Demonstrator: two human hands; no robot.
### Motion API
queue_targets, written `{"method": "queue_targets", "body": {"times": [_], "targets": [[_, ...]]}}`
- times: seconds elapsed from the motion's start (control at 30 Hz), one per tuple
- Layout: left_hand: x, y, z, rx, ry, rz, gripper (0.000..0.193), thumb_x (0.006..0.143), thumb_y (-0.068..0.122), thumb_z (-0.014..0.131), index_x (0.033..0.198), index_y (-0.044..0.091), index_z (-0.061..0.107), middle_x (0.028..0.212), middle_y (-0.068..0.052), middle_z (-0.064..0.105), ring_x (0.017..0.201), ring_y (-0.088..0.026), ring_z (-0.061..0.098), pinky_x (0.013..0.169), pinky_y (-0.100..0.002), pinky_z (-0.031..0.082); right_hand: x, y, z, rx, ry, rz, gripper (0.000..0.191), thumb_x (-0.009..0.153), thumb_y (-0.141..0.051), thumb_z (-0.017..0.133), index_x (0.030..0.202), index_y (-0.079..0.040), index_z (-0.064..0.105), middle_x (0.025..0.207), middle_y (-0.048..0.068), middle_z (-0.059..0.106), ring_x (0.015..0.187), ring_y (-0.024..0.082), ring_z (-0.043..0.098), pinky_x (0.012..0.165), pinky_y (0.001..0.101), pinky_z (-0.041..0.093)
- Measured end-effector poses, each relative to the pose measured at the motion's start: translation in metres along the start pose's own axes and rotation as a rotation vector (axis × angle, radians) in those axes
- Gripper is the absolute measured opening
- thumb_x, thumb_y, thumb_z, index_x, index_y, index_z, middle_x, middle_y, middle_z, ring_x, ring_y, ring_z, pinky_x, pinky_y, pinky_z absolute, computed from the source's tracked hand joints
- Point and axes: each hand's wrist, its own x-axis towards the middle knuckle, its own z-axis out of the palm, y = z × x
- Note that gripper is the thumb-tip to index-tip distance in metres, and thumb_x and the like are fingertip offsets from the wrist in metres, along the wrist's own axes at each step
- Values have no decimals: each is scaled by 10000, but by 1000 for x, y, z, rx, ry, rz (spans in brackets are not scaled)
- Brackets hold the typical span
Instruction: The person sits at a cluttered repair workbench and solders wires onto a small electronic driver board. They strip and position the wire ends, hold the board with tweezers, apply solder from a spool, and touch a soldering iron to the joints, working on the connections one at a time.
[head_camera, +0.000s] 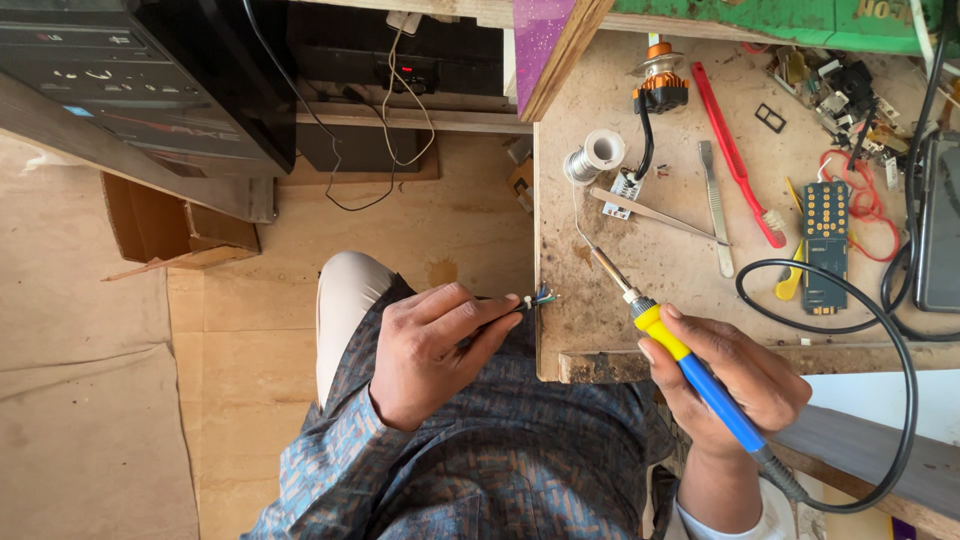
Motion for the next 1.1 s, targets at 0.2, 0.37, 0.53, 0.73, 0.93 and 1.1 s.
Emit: {"method": "queue_targets", "body": {"times": [0.2, 0.37, 0.53, 0.73, 0.93, 1.1], "targets": [[0, 0, -1, -4, -5, -4, 177, 853, 122, 855, 1009, 80, 781, 751, -25, 647, 610, -170, 628, 568, -309, 507, 1, 1, 1, -4, -2, -14, 257, 955, -157, 841, 1160, -37, 743, 976, 155, 760, 822, 220, 778, 731, 249, 594], [1, 0, -2, 1, -11, -9, 173, 854, 123, 854, 1003, 77, 781, 757, -24, 657, 612, -167, 637, 563, -307, 507, 1, 0, 2, 1, 0, -5, 256, 967, -153, 839, 1173, -39, 739, 972, 151, 761, 834, 219, 780, 742, 250, 599], [1, -1, -3, 5, -6, 3, 171, 856, 123, 851, 1003, 75, 779, 772, -25, 668, 625, -171, 642, 575, -310, 512, 1, -1, 2, -8, -7, 0, 261, 955, -154, 840, 1168, -40, 742, 953, 151, 760, 833, 221, 778, 742, 254, 597], [1, -2, -2, 4, -11, 18, 172, 859, 120, 849, 1008, 76, 776, 781, -20, 671, 637, -167, 644, 575, -307, 511, 2, -1, 2, 0, -6, 6, 260, 952, -150, 840, 1167, -40, 746, 977, 148, 761, 827, 216, 779, 735, 251, 595], [1, -1, -3, 22, -12, 24, 175, 849, 126, 852, 1004, 83, 783, 760, -20, 655, 633, -172, 633, 579, -317, 508, 2, -3, 2, -14, -6, 5, 263, 941, -152, 847, 1156, -38, 747, 973, 149, 761, 827, 218, 777, 735, 255, 597], [2, 1, -5, 22, -12, 24, 173, 854, 127, 849, 1006, 81, 781, 770, -21, 658, 638, -173, 631, 584, -317, 508, 3, -4, 2, -25, -13, 6, 264, 947, -149, 847, 1163, -35, 746, 980, 153, 759, 831, 220, 777, 743, 260, 599]]}}
